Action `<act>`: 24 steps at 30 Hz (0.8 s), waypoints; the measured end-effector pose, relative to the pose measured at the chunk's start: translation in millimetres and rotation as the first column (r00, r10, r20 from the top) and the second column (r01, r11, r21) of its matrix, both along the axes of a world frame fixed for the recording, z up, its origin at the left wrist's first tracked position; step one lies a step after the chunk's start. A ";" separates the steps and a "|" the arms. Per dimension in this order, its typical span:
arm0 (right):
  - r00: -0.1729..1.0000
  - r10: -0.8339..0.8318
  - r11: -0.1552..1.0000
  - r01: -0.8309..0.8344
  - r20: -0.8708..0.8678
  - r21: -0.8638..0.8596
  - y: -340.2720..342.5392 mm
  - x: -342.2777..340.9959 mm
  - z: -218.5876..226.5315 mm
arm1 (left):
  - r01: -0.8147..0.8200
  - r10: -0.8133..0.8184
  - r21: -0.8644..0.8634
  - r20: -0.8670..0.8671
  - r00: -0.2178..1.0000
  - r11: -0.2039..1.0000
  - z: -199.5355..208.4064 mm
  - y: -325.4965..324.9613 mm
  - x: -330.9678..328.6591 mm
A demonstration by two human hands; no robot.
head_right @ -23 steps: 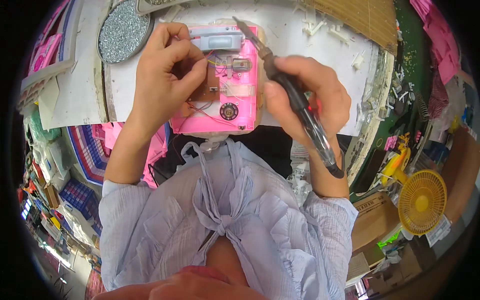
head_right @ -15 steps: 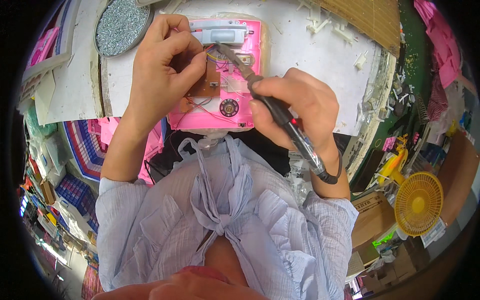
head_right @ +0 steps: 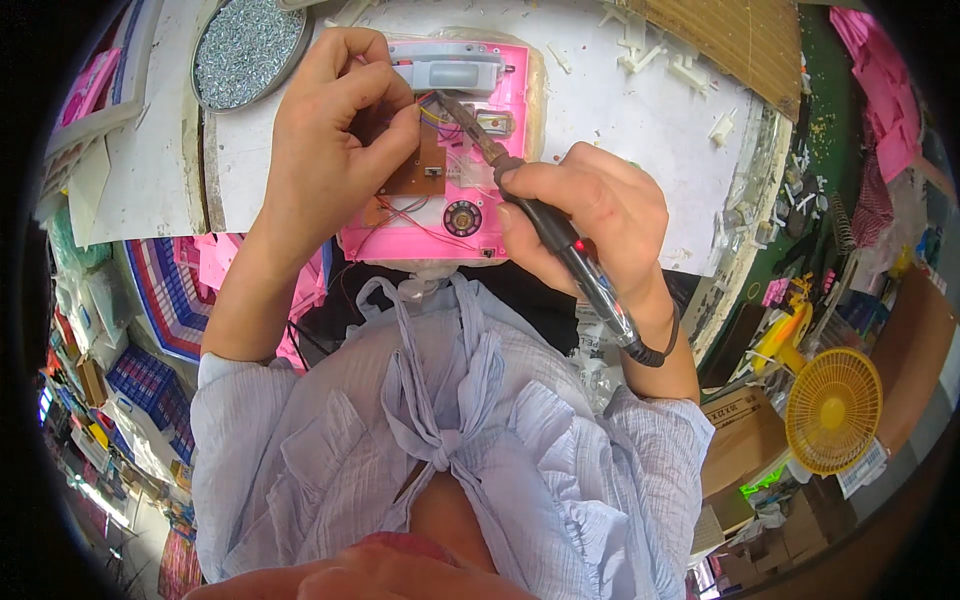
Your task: Soldering internal components and assembling the plastic housing of a pink electronic device.
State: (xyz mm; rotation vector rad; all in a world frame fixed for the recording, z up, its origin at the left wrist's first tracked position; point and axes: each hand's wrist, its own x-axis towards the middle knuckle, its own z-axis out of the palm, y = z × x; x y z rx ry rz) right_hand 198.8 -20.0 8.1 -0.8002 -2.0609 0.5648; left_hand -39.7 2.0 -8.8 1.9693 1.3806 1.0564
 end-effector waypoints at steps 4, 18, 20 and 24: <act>1.000 0.005 1.000 -0.005 0.019 0.005 0.5 0.1 0.7 | -0.001 0.001 0.017 -0.006 1.000 1.000 0.2 0.2 0.3; 0.999 0.002 1.000 -0.001 0.055 -0.020 3.1 7.0 2.4 | 0.016 -0.017 -0.013 -0.042 0.999 1.000 -0.1 -0.2 0.2; 0.997 0.006 1.000 -0.004 0.073 -0.026 4.9 6.1 1.8 | 0.013 -0.013 -0.006 -0.046 0.999 1.000 -0.5 0.2 0.4; 0.997 0.014 0.999 -0.012 0.075 -0.035 7.3 4.5 2.8 | 0.010 -0.010 0.009 -0.045 0.999 1.000 -1.3 0.8 1.2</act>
